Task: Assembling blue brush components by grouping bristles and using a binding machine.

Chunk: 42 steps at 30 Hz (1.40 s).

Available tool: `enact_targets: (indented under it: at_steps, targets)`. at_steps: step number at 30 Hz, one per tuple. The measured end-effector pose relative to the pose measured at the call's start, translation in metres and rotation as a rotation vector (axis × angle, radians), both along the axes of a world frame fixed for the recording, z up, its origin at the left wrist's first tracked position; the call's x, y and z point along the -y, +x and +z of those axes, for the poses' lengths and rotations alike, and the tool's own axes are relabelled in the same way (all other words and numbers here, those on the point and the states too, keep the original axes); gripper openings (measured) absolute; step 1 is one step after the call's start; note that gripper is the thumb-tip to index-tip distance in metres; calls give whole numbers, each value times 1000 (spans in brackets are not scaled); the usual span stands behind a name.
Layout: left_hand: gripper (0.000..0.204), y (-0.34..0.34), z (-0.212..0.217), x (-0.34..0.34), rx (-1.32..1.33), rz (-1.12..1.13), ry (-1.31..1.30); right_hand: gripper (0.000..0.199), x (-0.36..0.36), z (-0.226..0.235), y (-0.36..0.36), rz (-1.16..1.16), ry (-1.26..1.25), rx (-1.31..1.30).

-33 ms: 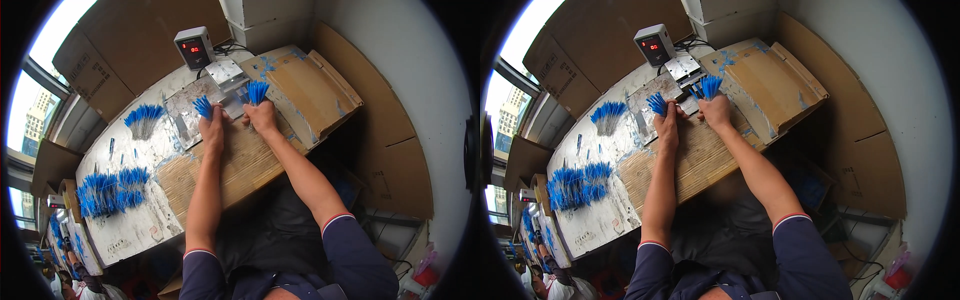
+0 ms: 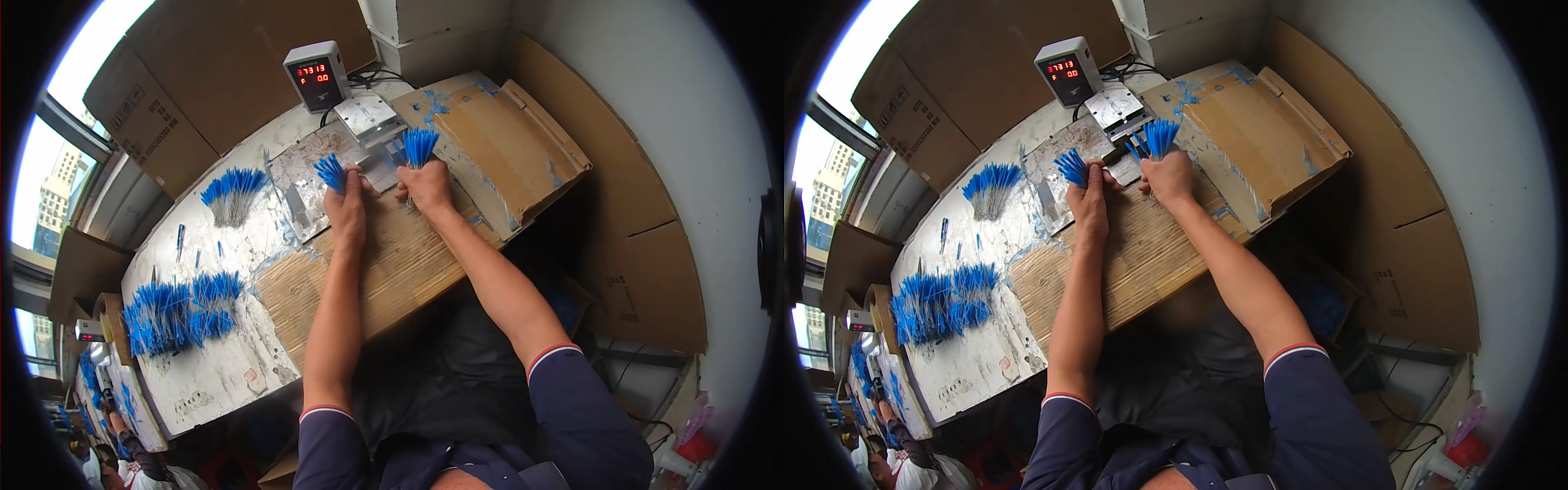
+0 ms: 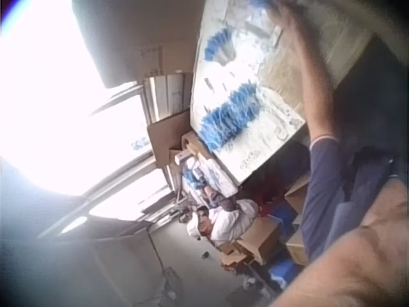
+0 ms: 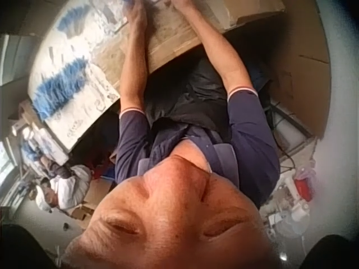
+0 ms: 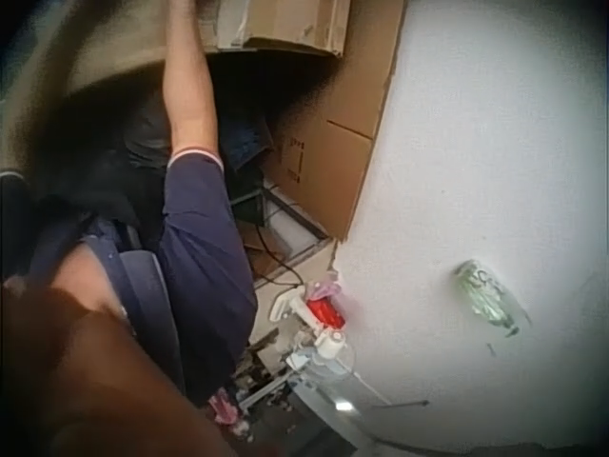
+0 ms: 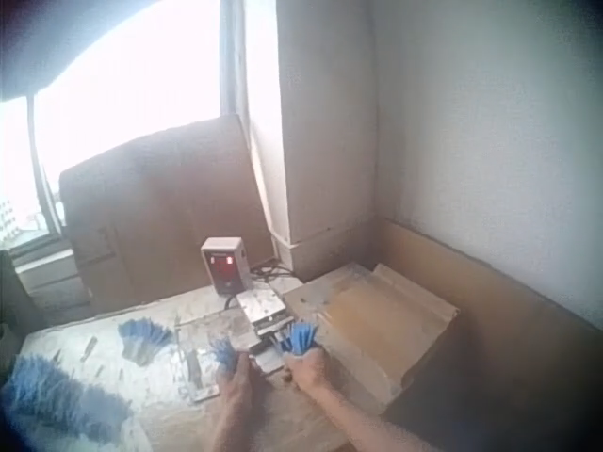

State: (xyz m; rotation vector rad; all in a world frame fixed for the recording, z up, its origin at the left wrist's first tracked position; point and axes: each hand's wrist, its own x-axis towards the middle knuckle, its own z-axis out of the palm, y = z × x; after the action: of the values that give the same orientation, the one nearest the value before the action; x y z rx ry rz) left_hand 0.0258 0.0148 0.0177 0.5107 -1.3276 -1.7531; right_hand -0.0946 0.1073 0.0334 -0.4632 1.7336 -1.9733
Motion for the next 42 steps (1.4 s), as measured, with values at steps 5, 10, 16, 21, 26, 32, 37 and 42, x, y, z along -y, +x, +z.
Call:
enact_targets:
  at_steps: [5, 10, 16, 21, 26, 32, 37, 42]
  targets:
    - [18, 5, -4, 4, -38, 181, -23, 15, 10, 4, 3, -68, 78, -10]
    - [17, 3, -8, 4, 18, 230, -100, 13, 19, 3, 4, -147, 117, 1]
    - [19, 2, -9, 4, 138, 494, -292, 12, 20, 1, 4, -159, 103, 43]
    - [15, 4, -11, 8, 392, 603, -532, 12, 14, 5, 0, -81, -12, 182]
    - [18, 0, -9, 3, 536, 597, -774, 21, 1, 6, -2, 13, -147, 394]
    - [13, -6, -3, 2, 721, 521, -917, 16, -9, 4, -7, 115, -194, 465]
    - [9, -16, 0, -2, 739, 500, -1001, 13, -9, 3, -10, -37, -171, 409]
    - [7, -11, 0, 1, 777, 474, -1010, 14, -12, 7, -5, -88, -184, 329]
